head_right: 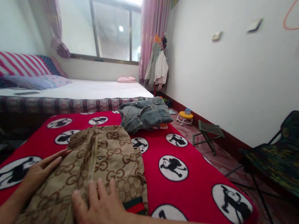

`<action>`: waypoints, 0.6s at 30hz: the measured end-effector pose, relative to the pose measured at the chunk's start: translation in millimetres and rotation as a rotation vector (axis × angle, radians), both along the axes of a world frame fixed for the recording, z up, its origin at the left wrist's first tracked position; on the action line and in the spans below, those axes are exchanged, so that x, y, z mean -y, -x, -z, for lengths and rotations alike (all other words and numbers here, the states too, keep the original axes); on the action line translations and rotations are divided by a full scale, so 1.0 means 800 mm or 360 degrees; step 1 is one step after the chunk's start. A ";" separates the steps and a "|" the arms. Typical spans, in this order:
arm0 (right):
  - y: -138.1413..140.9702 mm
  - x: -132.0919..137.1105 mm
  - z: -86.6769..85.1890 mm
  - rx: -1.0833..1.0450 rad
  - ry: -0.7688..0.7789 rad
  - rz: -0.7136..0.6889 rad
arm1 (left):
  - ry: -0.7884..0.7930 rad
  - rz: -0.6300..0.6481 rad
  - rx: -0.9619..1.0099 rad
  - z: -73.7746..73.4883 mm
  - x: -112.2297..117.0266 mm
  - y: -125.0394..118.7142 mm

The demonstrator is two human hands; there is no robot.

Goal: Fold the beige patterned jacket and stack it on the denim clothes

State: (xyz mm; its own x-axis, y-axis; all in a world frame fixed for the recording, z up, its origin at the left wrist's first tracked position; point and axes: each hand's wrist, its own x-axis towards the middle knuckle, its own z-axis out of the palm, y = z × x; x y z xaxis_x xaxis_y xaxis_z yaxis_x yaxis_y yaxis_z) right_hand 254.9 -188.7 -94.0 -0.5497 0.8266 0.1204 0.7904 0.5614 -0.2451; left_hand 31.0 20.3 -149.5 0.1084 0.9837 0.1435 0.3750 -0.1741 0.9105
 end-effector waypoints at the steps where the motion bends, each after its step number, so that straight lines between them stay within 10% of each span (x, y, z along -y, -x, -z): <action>1: 0.001 0.004 0.008 0.0007 0.0009 0.0015 | -0.0019 -0.0059 0.0043 0.003 0.004 0.003; 12: -0.013 -0.006 0.009 0.0356 -0.0063 -0.0198 | 0.0125 -0.0198 0.0399 -0.014 0.027 -0.002; 18: -0.026 -0.055 -0.058 -0.0326 0.0134 -0.0227 | 0.0307 -0.0209 0.1159 0.005 0.002 0.008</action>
